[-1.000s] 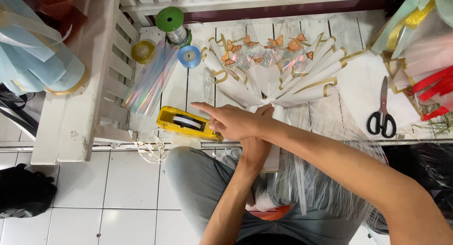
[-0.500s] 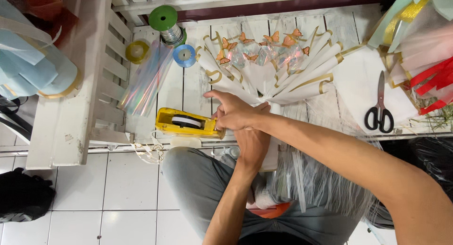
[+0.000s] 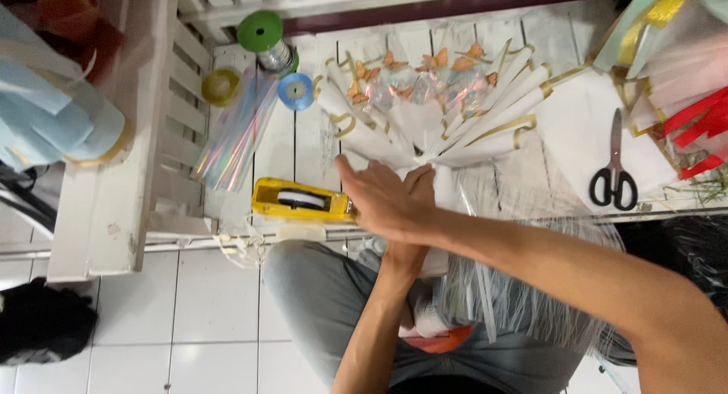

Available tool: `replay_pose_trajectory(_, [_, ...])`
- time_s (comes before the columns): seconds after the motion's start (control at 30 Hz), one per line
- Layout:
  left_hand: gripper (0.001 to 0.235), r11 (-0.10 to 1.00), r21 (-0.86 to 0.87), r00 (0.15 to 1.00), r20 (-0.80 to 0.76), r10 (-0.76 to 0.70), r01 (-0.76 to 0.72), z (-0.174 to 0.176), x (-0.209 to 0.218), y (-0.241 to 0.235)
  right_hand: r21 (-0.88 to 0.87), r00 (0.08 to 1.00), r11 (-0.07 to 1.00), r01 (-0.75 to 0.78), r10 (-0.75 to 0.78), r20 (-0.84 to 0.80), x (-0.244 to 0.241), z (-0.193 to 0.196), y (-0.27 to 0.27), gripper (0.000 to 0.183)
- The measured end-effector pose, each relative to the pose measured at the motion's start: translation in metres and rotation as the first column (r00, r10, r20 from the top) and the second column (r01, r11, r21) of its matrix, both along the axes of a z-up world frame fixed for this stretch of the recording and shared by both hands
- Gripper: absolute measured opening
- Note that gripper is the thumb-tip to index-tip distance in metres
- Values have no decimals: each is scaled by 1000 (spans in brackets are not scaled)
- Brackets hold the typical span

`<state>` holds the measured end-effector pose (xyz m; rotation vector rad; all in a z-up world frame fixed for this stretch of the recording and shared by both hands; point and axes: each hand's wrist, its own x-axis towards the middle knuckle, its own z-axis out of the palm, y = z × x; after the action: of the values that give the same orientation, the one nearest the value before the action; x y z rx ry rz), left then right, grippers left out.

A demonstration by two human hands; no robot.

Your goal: The person constructs a bouquet by folding and taping white paper sheets around sticks topped with artificial butterflies, using a tape dispenser and shears.

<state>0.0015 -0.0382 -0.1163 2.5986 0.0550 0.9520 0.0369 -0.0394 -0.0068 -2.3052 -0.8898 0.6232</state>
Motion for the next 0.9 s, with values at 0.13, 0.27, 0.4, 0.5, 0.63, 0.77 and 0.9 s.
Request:
replay_pose_trajectory(0.13, [6, 999, -21, 997, -67, -41, 40, -13, 13, -1, 68, 966, 997, 29, -45, 254, -3, 33, -39, 64])
replay_pose_trajectory(0.27, [14, 997, -50, 985, -161, -66, 58, -20, 8, 1, 350, 998, 936, -33, 46, -30, 21, 61, -104, 86])
replay_pose_trajectory(0.4, [29, 996, -86, 984, -171, -53, 39, 16, 4, 5, 342, 1000, 940, 7, -4, -11, 29, 53, -127, 90])
replay_pose_trajectory(0.5, [9, 1000, -11, 1000, -26, -8, 7, 29, 4, 4, 258, 986, 966, 9, -51, 158, 37, 28, -127, 77])
replay_pose_trajectory(0.63, [10, 1000, 7, 1000, 15, 6, -6, 38, 4, 4, 100, 953, 994, -48, 16, 301, 43, 26, -116, 61])
replay_pose_trajectory(0.77, [14, 1000, 18, 999, 29, 13, -14, 36, 4, 4, -41, 943, 998, -48, 59, 328, 48, 28, -103, 68])
replay_pose_trajectory(0.9, [16, 1000, 26, 999, 32, 10, -11, 27, 5, 5, -98, 945, 994, -53, 82, 318, 53, 22, -94, 65])
